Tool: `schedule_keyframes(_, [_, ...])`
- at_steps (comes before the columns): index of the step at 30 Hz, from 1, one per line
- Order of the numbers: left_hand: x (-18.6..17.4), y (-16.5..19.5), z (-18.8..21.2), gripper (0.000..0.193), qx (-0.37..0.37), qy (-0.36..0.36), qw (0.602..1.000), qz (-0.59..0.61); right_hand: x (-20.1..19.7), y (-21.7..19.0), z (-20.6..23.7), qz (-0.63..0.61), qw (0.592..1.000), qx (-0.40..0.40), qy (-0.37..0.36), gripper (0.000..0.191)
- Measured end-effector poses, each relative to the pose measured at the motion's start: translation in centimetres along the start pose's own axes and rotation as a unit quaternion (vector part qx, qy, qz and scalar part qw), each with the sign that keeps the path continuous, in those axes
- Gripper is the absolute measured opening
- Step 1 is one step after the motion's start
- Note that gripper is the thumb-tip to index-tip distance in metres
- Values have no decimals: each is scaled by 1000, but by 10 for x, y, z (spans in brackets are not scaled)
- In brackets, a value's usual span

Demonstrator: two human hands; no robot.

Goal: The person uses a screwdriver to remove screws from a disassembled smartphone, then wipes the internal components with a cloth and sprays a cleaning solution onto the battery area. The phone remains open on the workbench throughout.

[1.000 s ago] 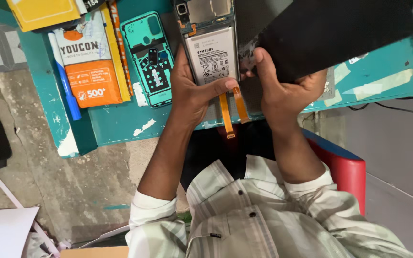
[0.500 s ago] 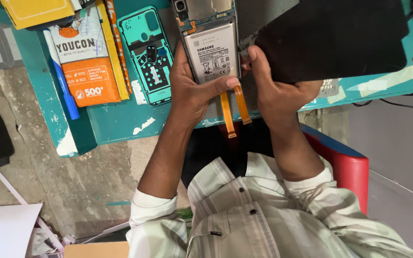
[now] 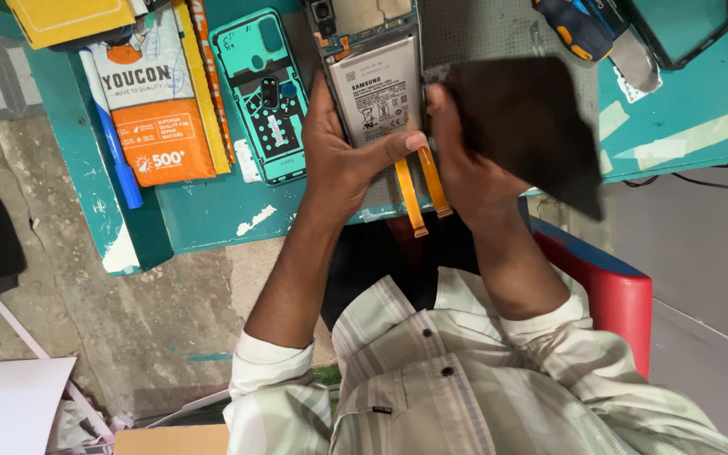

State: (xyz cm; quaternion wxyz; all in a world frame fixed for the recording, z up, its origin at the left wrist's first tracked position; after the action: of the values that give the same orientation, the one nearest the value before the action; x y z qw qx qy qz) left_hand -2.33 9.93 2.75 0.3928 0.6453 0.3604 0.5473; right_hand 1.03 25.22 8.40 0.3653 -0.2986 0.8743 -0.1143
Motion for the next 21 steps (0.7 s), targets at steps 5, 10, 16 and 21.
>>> schedule_keyframes(5, [0,-1,1,77,16,0,1000,-20,-3,-7,0,53,995,-52,-74,14])
schedule_keyframes(10, [0,-1,2,76,11,4,1000,-2,3,3,2,-169,981,100,-3,16])
schedule_keyframes(16, [-1,-2,1,77,16,-1,1000,-19,8,10,8,-136,987,81,12,20])
schedule_keyframes(21, [0,-2,0,76,16,0,1000,-20,10,11,3,-125,987,97,18,20])
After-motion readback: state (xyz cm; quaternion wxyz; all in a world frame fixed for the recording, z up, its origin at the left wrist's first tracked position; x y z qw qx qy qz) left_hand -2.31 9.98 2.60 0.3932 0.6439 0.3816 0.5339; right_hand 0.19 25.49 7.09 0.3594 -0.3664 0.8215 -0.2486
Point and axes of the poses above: each hand's wrist, its own z-axis away from the middle knuckle, its own x-axis out of the palm, y = z × x, the point moved 4 cm from there along -z, towards the middle knuckle, and after that the axes turned 3 degrees about x, right-handed, at the moved point
